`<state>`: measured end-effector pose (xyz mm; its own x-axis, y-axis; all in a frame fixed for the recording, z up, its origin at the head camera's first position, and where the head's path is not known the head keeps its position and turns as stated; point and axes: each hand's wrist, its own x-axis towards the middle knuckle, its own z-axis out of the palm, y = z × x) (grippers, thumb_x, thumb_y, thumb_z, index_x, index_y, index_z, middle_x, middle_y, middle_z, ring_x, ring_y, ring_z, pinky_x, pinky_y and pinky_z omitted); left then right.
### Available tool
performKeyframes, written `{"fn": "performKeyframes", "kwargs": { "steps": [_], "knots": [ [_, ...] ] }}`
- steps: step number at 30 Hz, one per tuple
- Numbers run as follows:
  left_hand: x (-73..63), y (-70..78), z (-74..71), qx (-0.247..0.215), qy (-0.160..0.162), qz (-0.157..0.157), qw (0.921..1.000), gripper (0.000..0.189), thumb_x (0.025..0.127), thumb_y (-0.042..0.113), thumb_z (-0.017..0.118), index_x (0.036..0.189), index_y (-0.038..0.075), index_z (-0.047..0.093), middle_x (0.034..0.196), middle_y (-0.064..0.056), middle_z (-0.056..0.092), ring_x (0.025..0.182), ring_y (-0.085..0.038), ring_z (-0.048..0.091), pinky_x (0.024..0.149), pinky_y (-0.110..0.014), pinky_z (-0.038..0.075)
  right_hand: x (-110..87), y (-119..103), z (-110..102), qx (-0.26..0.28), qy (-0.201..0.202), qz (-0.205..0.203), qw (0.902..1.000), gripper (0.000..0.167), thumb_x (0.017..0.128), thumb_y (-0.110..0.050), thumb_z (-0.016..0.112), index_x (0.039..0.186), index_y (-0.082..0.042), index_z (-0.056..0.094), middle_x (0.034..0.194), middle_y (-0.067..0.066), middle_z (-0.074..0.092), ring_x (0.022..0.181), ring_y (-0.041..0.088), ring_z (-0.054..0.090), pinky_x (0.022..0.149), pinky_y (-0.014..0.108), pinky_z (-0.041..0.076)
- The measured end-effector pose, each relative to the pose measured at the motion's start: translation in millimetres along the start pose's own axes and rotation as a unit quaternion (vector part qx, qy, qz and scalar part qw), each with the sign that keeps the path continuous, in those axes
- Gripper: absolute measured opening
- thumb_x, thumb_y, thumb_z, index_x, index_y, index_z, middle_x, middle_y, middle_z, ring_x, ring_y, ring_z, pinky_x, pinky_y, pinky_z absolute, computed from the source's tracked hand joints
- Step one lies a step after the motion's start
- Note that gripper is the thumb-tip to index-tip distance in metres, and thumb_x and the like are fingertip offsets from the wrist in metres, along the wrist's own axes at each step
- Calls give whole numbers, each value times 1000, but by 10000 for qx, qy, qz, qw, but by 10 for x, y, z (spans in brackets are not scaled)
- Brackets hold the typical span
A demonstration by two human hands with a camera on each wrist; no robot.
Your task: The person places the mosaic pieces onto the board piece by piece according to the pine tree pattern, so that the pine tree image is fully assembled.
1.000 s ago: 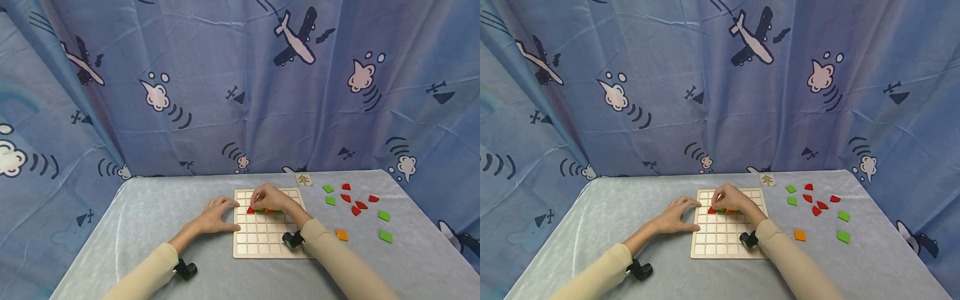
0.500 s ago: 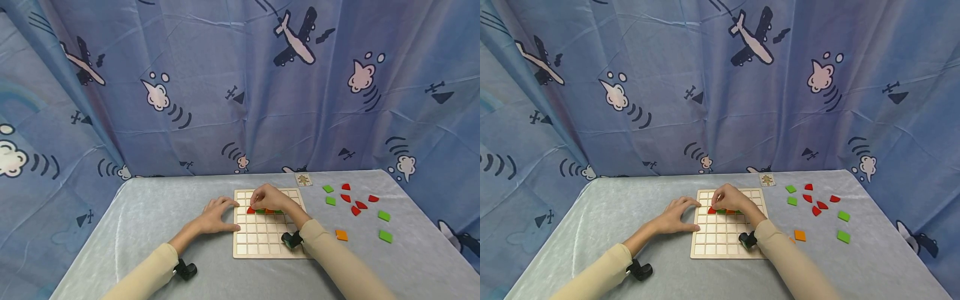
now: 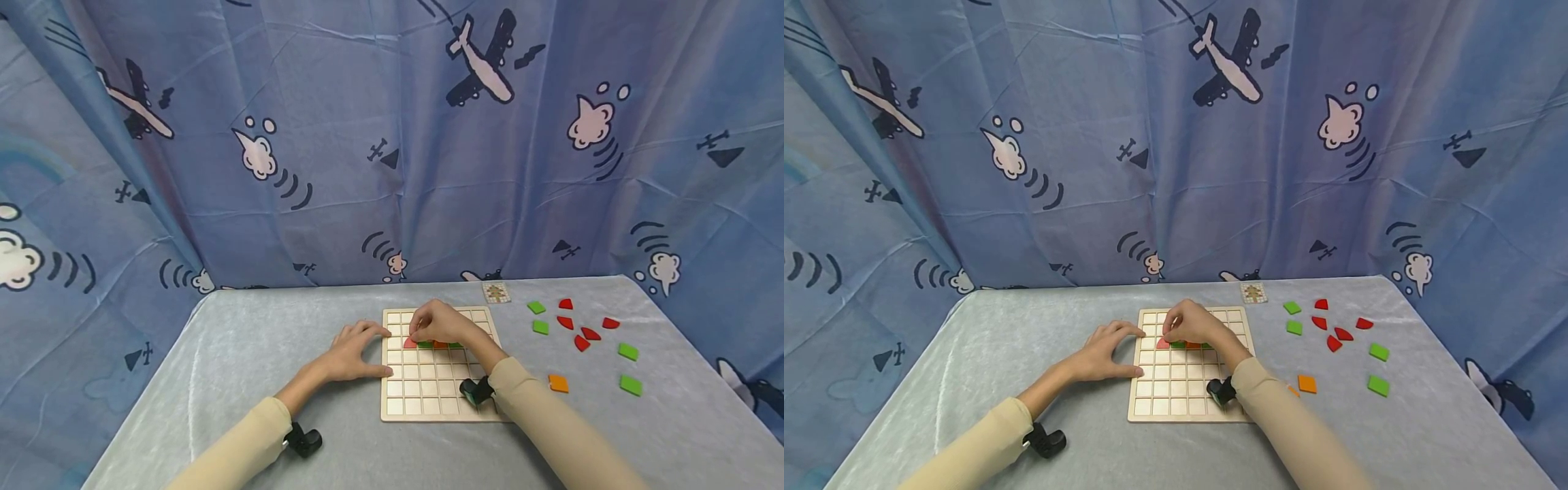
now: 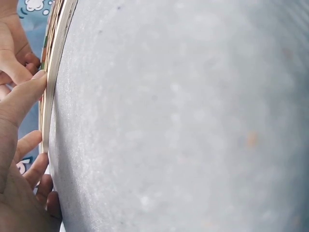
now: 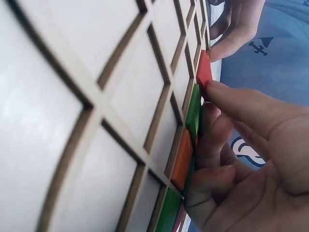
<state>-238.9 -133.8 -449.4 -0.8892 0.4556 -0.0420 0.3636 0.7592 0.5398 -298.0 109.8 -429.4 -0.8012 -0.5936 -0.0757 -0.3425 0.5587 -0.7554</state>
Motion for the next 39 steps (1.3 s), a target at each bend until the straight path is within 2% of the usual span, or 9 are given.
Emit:
{"fn": "performKeyframes", "kwargs": {
  "steps": [14,21,28,34,39],
  "knots": [
    [7,-1,-10,-33,-56,-29,10000,68,77,54,78,136,30,54,147,0,44,126,-29,40,105,-57,33,6,-16,-15,-21,5,60,10000,4,81,-5,77,80,-5,74,77,7,71,65,8,55,61,24,45],
    [6,3,-6,-43,-53,-26,10000,69,77,55,78,136,30,54,147,1,44,126,-28,41,105,-56,33,-27,6,-65,218,-63,-47,9997,3,83,-5,76,83,-3,74,78,8,71,66,11,54,63,27,46],
    [11,3,-5,15,-37,-24,10000,69,77,55,78,137,30,54,147,1,45,127,-28,40,105,-55,33,-174,56,-227,482,-95,-196,9986,7,87,-5,72,90,0,74,87,14,72,69,14,58,66,30,50],
    [12,5,-13,39,-9,7,10000,70,76,54,79,136,28,54,147,0,45,128,-28,40,106,-56,33,-365,153,-403,569,-189,-425,9973,13,90,-7,69,95,5,72,92,21,72,77,26,66,70,38,56],
    [3,2,-9,27,-33,-8,10000,69,77,55,78,137,29,54,147,0,45,130,-29,39,107,-57,32,-514,289,-503,594,-170,-348,9975,15,91,-10,68,98,3,72,94,19,72,78,30,67,75,37,56]
  ]
}}
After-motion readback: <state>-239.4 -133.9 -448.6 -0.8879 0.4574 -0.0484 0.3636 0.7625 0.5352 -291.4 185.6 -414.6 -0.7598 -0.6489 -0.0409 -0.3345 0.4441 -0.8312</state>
